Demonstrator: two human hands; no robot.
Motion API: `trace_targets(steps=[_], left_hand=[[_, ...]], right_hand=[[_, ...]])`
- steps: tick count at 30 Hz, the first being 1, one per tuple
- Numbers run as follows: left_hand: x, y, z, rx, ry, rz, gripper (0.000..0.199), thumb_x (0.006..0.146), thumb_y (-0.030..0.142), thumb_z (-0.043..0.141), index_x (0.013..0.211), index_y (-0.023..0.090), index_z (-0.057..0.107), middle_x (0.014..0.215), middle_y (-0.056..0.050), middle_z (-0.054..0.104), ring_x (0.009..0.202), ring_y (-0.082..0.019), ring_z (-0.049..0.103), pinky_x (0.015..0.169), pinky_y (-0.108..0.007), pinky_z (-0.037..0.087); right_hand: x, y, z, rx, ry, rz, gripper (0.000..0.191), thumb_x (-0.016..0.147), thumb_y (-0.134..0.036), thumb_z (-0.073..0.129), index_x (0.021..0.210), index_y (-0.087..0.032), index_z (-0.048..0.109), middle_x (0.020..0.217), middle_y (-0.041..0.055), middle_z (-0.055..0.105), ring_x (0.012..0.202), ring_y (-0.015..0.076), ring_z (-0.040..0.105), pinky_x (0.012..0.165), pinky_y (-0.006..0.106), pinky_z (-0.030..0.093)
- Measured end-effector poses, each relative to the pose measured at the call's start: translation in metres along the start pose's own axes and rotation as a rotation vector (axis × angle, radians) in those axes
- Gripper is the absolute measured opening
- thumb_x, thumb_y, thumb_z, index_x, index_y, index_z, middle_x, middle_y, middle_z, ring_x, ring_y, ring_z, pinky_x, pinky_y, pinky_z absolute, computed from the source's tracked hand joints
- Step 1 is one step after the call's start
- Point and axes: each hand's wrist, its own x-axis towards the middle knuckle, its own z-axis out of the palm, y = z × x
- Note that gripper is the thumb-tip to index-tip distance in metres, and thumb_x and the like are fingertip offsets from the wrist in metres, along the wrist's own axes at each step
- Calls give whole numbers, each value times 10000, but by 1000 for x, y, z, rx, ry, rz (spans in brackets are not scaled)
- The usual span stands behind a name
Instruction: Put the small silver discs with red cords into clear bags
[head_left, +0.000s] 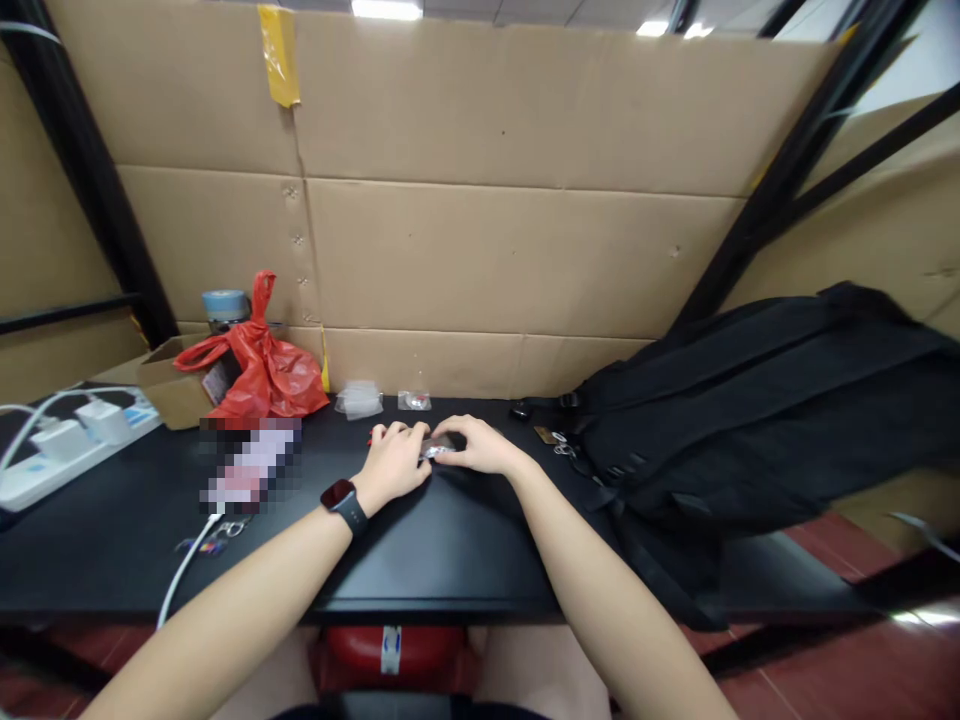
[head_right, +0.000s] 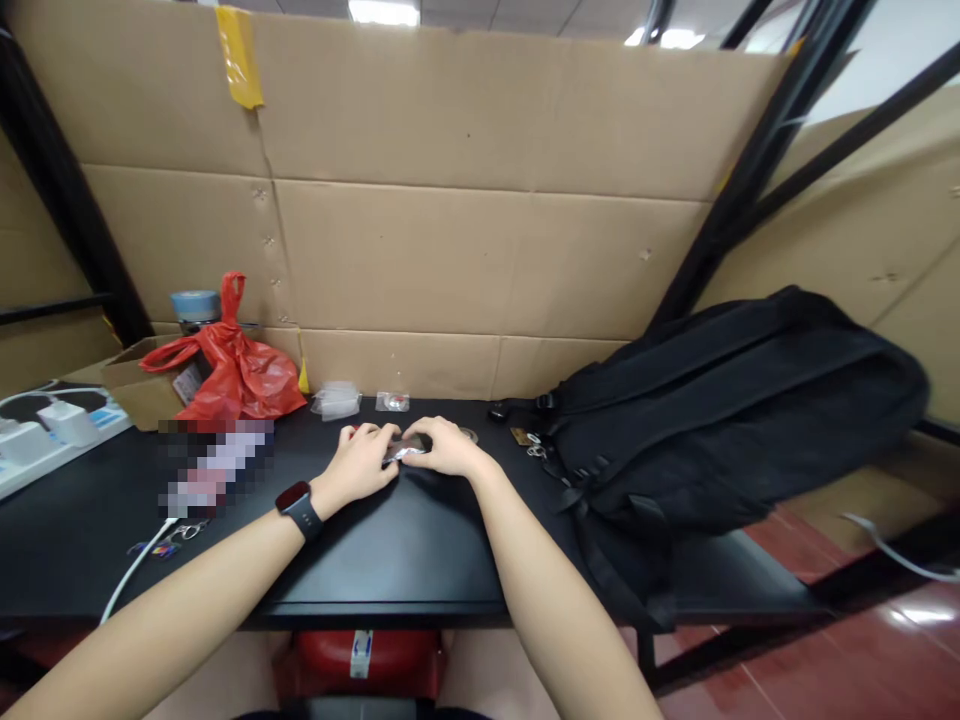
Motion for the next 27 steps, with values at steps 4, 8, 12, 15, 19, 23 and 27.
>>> trace_targets(steps=[4,8,12,15,19,23,27], left_hand=[[5,-6,0,-84,28,-54,376,881,182,478,1255,223,474,1047,-81,720,1094,-261,571,882,-407,303],[9,-9,0,-201,57,-154,321,945,207,428,1265,232,452,915,-34,733,1004,-226,626,888,-384,291],[9,-12,0,-122,53,-127,306,921,248,519,1226,223,489,887,-46,726,1012,-246,606,881,-377,286],[9,-13,2,-51,53,-112,246,906,274,566,1144,215,539,924,-70,718,1002,-256,593,870,-381,289],[11,-10,7,-77,21,-43,167,944,232,484,1091,225,563,968,-68,719,1022,-240,593,870,-388,295],[9,-8,7,-108,29,60,241,929,173,451,1137,242,550,1101,-64,711,1167,-247,540,899,-404,307],[10,-20,-7,-122,133,-34,293,889,146,469,1150,242,560,1121,-68,703,1151,-246,551,925,-414,328]], right_hand=[[-2,-3,-3,61,-59,99,372,758,-162,708,1114,-263,672,1005,2,740,952,190,670,864,317,466],[-1,-1,-1,193,-15,203,325,820,-200,660,1143,-224,626,833,-12,733,770,148,669,744,266,464],[-1,-2,-2,28,42,276,366,762,-212,732,1117,-229,644,786,-28,686,722,142,619,724,268,423],[-2,-7,-7,-5,24,98,304,762,-222,752,1063,-232,708,829,-8,638,733,134,576,709,249,414],[-4,-11,-10,-4,-134,-45,295,802,-256,746,1095,-287,749,893,12,616,808,146,589,764,246,428],[-3,-11,-5,-282,-107,148,296,869,-303,660,1157,-331,724,1007,51,631,946,211,605,842,317,409],[10,-6,2,-551,-46,306,329,939,-305,519,1222,-296,686,1158,117,629,1096,288,559,925,423,358]])
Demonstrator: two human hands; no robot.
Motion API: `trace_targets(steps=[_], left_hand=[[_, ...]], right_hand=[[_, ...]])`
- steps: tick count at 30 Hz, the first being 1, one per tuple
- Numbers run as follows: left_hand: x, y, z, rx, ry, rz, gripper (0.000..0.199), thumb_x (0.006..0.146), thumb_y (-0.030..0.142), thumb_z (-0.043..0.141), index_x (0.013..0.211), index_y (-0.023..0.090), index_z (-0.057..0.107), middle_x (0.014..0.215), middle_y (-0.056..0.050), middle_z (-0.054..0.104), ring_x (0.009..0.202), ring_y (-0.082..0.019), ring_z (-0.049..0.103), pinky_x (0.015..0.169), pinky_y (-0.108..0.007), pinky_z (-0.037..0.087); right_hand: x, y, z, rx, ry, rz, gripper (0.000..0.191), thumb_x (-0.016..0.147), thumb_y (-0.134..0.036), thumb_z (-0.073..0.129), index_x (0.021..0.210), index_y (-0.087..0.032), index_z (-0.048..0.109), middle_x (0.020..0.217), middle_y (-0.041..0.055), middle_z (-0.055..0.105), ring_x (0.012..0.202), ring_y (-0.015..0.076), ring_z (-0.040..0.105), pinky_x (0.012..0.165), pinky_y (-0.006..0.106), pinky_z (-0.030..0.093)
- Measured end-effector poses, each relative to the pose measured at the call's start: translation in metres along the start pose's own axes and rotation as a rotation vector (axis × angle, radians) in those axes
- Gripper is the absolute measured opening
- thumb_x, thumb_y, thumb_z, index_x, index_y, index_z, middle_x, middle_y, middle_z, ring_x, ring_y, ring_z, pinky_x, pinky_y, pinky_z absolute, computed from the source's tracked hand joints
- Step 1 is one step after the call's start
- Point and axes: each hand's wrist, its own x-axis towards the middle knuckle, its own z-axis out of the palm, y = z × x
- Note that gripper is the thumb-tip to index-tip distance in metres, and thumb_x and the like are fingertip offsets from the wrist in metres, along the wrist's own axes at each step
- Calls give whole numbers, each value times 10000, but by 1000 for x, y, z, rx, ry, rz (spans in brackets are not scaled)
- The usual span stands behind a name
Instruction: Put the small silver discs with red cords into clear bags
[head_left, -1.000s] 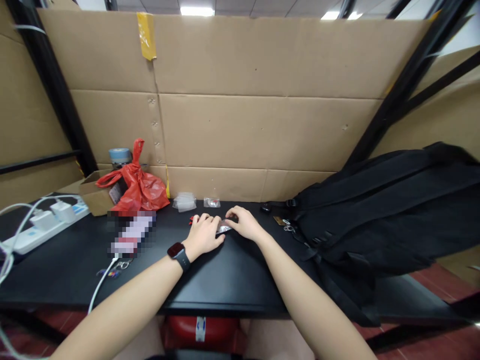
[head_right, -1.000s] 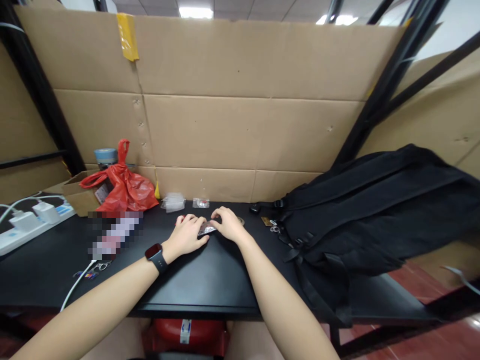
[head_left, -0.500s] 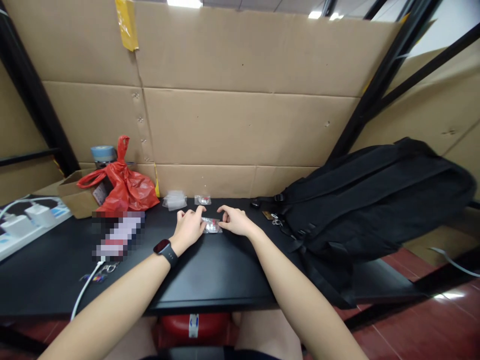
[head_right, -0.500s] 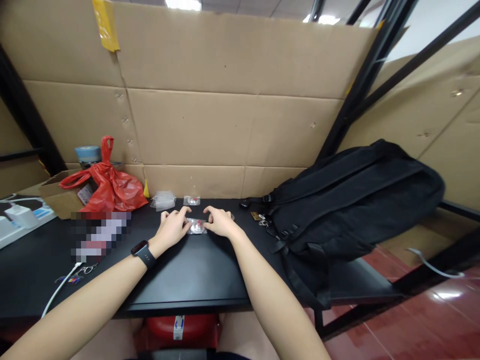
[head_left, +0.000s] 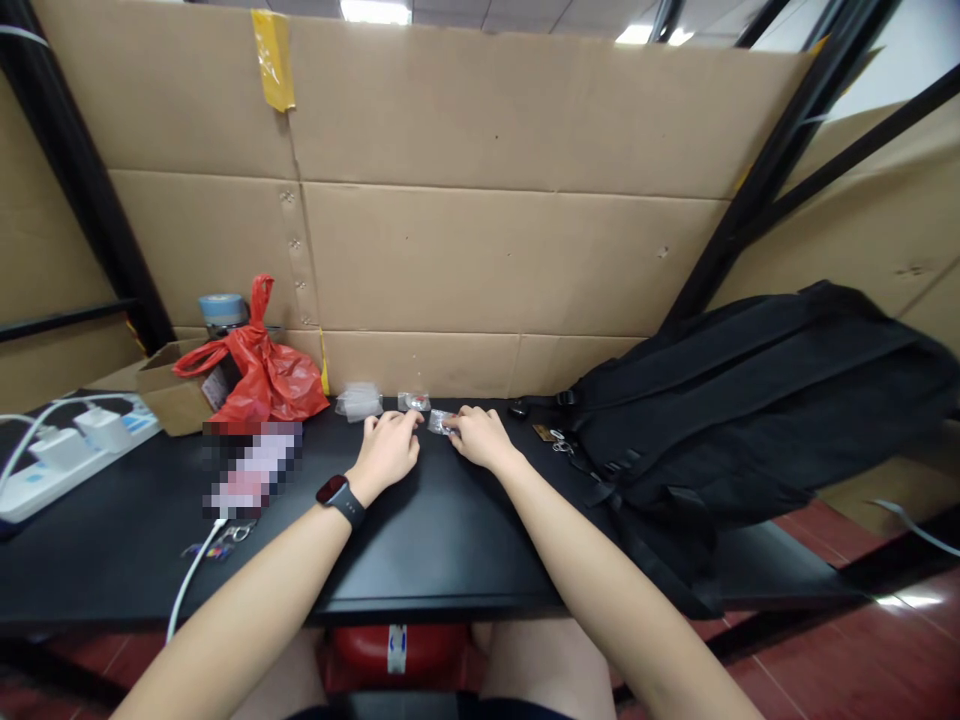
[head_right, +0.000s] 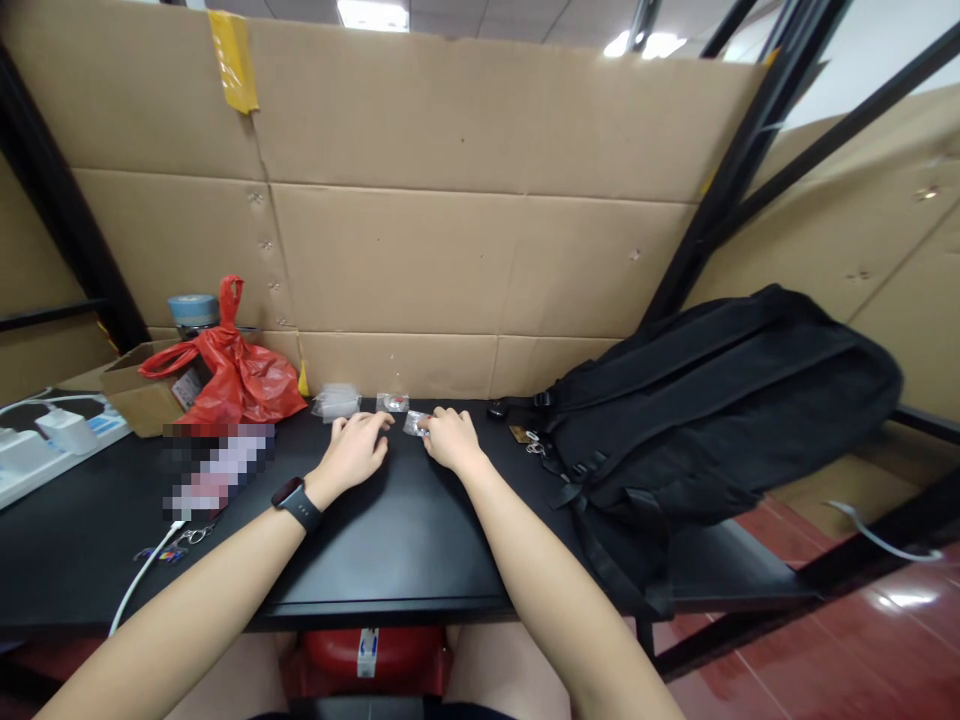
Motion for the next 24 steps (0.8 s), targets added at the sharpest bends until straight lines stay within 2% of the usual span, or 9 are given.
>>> trace_targets(steps=[3,6,8,11,15,18,22,24], left_hand=[[5,-22,-16,16,90,-114,280,879,138,467,1111,235,591,1059,-58,714,1075,-242,583,910,-405,359],[7,-51,-28,89,135,-156,250,871,167,500,1067,238,639,1111,-60,699,1118,-275,561,890,-403,392],[5,-68,-33,114,61,-124,217,862,207,545,1029,252,677,1134,-57,684,1127,-285,559,881,-394,414],[3,-84,-35,64,-106,-43,202,856,239,586,1019,267,702,1121,-42,679,1071,-245,602,882,-351,444],[1,-84,-33,12,-209,72,234,824,274,655,1055,268,694,1115,-33,670,1078,-225,603,925,-323,438],[2,-78,-32,14,-239,107,314,769,185,695,1070,273,678,1119,-30,654,1101,-227,577,924,-318,419],[3,-74,-34,21,-250,122,216,757,135,720,919,277,710,1049,-20,629,1069,-229,552,904,-327,376],[3,-73,-36,14,-255,129,179,745,153,751,864,284,722,1010,-15,609,1047,-229,536,897,-331,356]], right_hand=[[18,-1,6,-54,-25,100,362,967,-312,442,1246,-259,665,1236,145,615,1173,312,512,973,462,319],[36,-2,12,-59,-43,164,406,969,-297,410,1318,-235,608,1314,161,586,1223,325,484,991,479,314],[43,-1,14,-55,-39,173,436,963,-297,416,1374,-248,554,1346,154,571,1236,326,482,983,480,334],[43,7,10,-36,-21,189,458,941,-327,461,1388,-251,532,1343,142,579,1238,321,495,985,472,358],[26,37,2,52,-99,174,443,875,-418,569,1274,-234,622,1282,132,622,1187,312,559,964,435,415],[10,62,5,191,-108,108,471,783,-369,684,1229,-222,649,1255,111,645,1130,275,610,943,373,454],[-6,77,18,461,-25,74,427,777,-287,702,1186,-171,662,1085,99,715,956,211,674,890,318,493],[-9,78,21,532,18,85,455,754,-291,734,1187,-172,659,1073,95,719,918,201,677,873,317,502]])
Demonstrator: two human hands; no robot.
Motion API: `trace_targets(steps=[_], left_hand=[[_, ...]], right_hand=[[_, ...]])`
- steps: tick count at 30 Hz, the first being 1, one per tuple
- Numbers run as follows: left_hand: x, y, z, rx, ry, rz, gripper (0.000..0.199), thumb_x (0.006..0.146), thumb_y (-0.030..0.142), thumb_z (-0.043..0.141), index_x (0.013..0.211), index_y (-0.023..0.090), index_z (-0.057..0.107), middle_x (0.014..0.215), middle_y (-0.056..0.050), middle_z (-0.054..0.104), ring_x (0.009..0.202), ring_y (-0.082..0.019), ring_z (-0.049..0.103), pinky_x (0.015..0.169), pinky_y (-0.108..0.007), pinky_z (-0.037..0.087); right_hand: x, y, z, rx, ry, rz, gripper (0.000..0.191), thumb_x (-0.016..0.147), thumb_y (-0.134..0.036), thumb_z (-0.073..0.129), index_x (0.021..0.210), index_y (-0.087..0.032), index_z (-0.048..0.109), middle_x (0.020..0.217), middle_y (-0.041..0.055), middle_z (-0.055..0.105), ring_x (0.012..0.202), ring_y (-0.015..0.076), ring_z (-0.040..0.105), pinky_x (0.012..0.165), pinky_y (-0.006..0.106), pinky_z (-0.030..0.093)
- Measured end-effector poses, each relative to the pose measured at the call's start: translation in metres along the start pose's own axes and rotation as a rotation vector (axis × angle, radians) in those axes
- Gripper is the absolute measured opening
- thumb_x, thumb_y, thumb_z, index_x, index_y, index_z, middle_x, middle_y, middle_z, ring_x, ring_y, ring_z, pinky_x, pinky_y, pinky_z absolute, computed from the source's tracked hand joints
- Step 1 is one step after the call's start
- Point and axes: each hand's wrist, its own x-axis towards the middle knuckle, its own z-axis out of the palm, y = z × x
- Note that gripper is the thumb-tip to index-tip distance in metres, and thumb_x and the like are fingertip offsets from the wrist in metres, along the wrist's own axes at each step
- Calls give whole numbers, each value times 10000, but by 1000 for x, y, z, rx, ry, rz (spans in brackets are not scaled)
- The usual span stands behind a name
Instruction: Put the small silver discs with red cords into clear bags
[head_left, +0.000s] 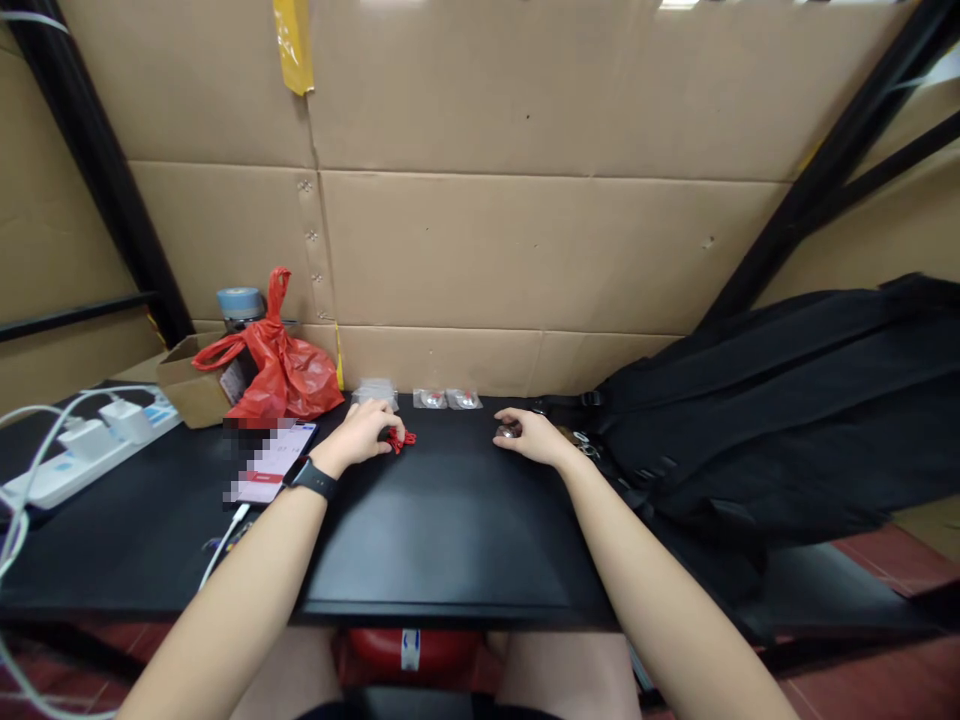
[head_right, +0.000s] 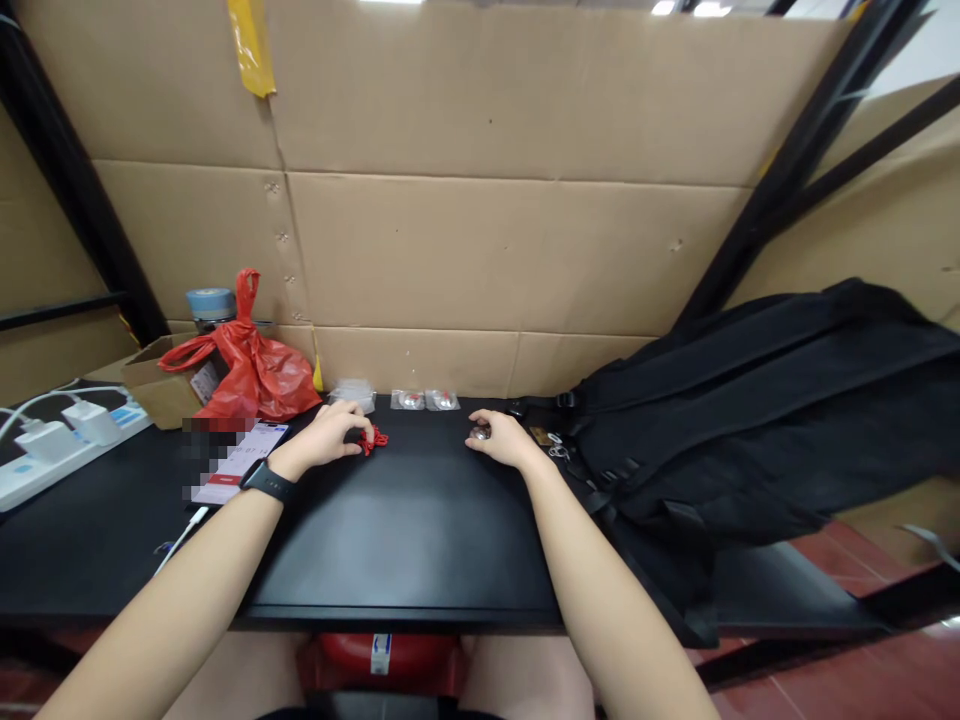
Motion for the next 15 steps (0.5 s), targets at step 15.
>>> trace_targets(steps=[15], left_hand=[[-5,3,-13,-88,-244,-42,185,683,339,799,868,331,798,762,34,709,742,-152,636,730,-245,393]], right_hand=[[-1,8,-8,84,14,65,453,720,-295,773,1143,-168,669,970,63,703,728,147,643,715,272,502]])
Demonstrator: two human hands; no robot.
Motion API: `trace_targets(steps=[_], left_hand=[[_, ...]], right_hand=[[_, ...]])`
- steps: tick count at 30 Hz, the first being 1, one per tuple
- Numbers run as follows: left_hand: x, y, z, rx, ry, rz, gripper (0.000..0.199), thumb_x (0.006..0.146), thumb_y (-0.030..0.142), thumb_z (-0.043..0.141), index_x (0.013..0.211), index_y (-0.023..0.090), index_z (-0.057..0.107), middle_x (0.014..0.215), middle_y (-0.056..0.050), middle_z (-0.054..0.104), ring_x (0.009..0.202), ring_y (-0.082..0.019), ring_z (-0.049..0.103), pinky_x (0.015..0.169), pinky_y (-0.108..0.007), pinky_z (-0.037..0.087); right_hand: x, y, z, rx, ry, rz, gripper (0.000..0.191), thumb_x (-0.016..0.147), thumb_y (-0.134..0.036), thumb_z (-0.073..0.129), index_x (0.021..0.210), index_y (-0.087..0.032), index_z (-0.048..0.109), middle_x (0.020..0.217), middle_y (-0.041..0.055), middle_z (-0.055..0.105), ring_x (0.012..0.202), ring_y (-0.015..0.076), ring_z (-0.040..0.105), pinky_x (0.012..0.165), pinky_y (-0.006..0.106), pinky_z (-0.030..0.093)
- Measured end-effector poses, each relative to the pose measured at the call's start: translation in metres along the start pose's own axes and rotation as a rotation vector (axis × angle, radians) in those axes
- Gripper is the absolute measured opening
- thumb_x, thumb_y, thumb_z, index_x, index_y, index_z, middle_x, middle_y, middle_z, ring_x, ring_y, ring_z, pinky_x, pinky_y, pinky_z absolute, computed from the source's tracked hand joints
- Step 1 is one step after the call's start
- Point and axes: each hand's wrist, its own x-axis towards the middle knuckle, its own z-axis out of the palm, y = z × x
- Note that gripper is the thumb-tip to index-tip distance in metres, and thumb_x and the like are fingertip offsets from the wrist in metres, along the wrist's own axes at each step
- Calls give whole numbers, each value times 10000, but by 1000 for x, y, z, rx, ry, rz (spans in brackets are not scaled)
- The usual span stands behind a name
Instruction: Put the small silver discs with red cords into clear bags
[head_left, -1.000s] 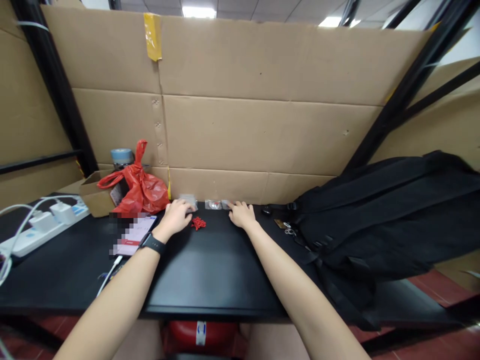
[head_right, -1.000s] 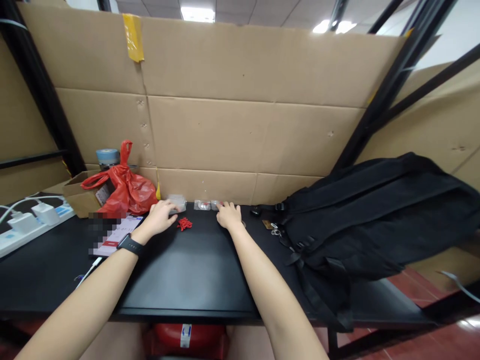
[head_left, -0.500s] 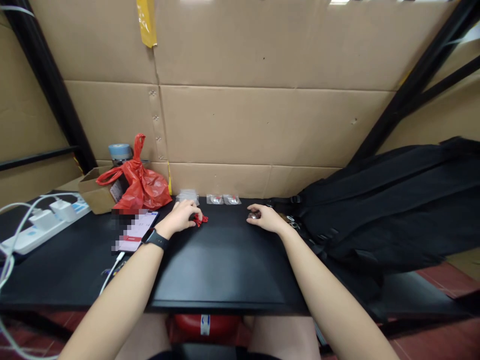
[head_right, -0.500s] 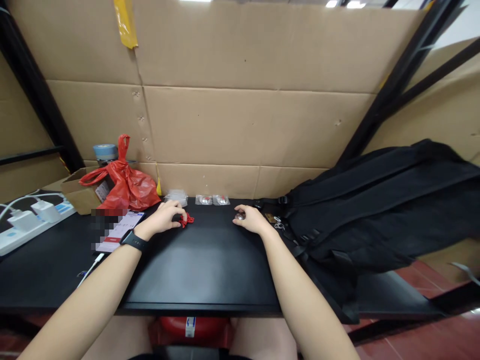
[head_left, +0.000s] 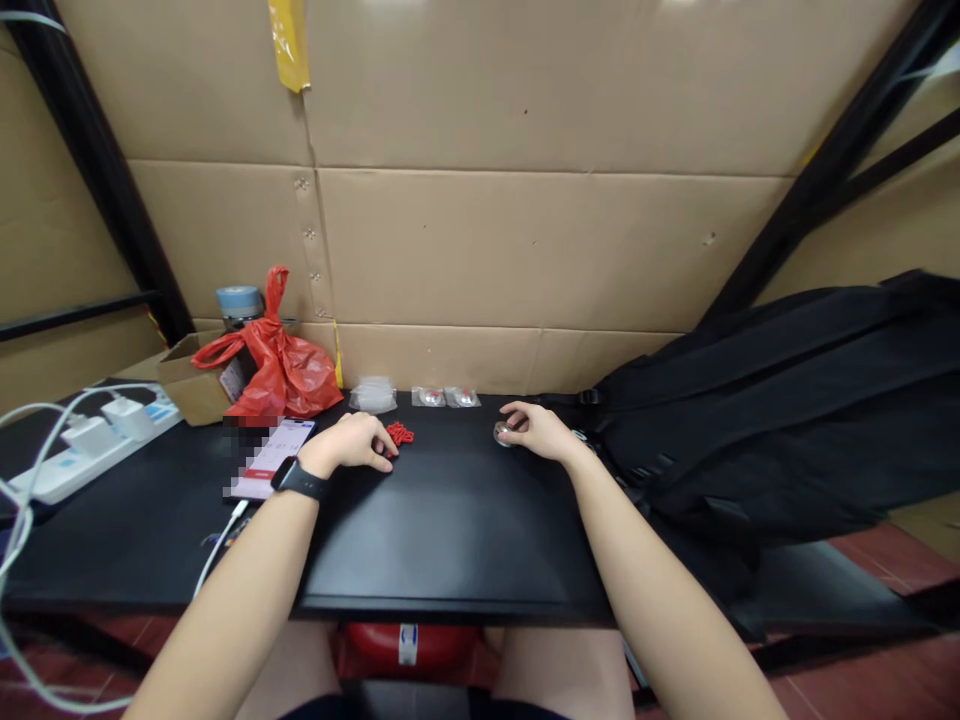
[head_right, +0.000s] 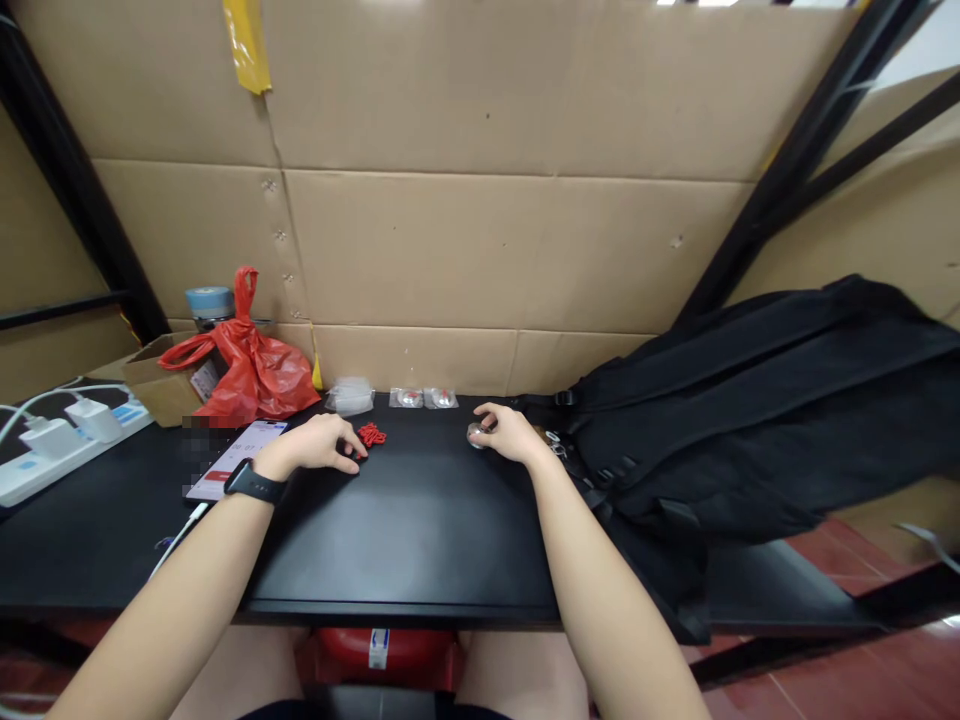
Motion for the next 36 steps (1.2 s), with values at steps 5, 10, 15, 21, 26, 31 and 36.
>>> trace_targets(steps=[5,10,15,21,26,31,36], left_hand=[[-4,5,-2,-19,-40,-82,69,662,185,754,658,247,724,666,43,709,650,-134,649,614,-217,392],[-12,17,-8,-111,-48,-1,161,703,115,690,815,231,690,737,45,716,668,-125,649,624,-202,416],[-5,30,-8,-185,273,92,184,880,250,585,1015,200,700,923,-32,731,835,-161,671,771,-246,474],[11,45,12,-123,444,51,204,927,299,563,918,203,743,968,-64,736,900,-191,669,837,-281,474],[13,56,18,-236,431,24,244,941,343,541,990,236,754,995,-33,769,890,-192,688,856,-286,479],[17,64,21,-323,478,-2,176,905,318,585,934,237,738,964,-7,767,884,-189,686,849,-292,478],[21,69,27,-303,486,-36,174,932,279,526,917,213,686,998,-41,707,946,-204,639,836,-316,460]], right_hand=[[2,0,1,65,111,-37,467,697,-311,787,1129,-188,662,950,50,711,729,146,629,713,285,518],[-1,-15,3,179,150,-97,447,690,-295,775,1110,-190,664,987,61,704,757,154,638,750,317,542],[-10,-50,12,415,67,-215,486,697,-349,776,1138,-197,641,1085,88,683,873,180,650,729,314,548],[-20,-91,34,562,46,-303,436,724,-344,774,1115,-215,629,1152,94,675,948,193,641,746,316,544],[-24,-102,41,595,55,-368,433,736,-335,778,1128,-228,627,1144,88,679,993,211,646,796,346,551],[-24,-103,42,649,49,-421,445,747,-327,779,1151,-238,614,1132,83,676,1062,222,640,853,359,546],[-23,-105,47,649,54,-462,455,749,-318,787,1163,-240,616,1140,78,677,1078,226,643,864,359,537]])
